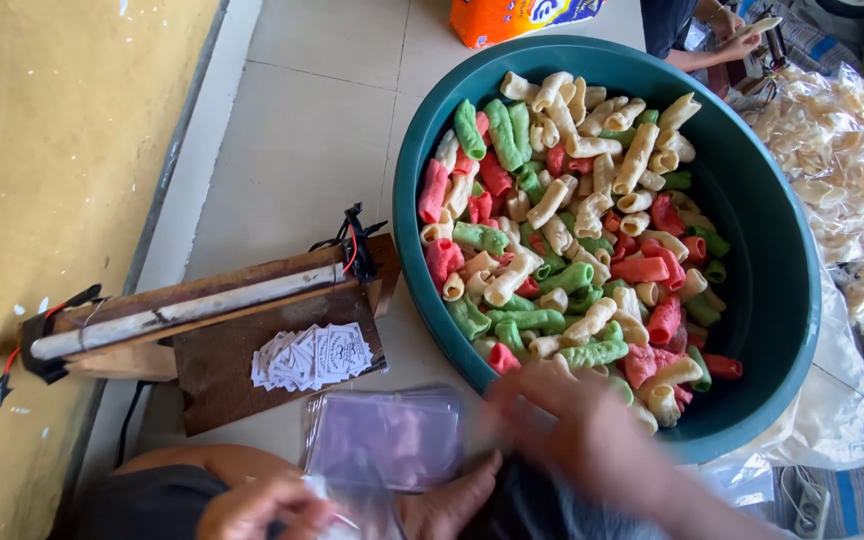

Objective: Packaging snacks into small plastic bags and sealing them with a heat sealer

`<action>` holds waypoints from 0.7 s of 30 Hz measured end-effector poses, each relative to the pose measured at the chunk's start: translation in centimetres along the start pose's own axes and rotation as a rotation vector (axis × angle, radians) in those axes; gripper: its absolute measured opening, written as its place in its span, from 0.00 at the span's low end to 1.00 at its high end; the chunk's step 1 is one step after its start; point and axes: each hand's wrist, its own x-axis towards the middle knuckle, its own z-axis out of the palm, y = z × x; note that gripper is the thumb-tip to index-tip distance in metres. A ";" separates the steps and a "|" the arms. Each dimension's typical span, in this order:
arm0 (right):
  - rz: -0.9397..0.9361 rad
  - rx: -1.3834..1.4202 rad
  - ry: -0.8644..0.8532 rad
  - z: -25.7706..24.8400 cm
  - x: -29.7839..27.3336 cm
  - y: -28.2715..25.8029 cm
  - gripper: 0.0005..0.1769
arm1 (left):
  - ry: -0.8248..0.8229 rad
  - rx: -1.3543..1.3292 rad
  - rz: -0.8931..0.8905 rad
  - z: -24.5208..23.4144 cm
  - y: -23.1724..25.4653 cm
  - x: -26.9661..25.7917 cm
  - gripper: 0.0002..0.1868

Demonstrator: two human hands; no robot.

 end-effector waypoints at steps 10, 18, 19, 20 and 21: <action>0.856 -0.856 0.784 -22.3 8.5 24.7 0.30 | -0.053 -0.909 -0.153 0.0 -18.8 -7.0 0.36; 0.449 -1.158 0.518 -23.2 10.6 21.4 0.33 | -0.235 -0.539 -0.266 0.1 -19.2 -8.2 0.16; 0.353 -1.120 0.393 -22.4 11.5 21.4 0.37 | -0.278 -0.488 -0.147 0.4 -16.9 -6.3 0.16; 0.257 -1.077 0.269 -21.5 12.2 21.3 0.43 | -0.319 -0.435 -0.027 0.7 -14.4 -4.3 0.16; 0.252 -1.079 0.272 -20.3 12.5 21.3 0.43 | -0.315 -0.431 -0.024 1.5 -11.8 -3.2 0.16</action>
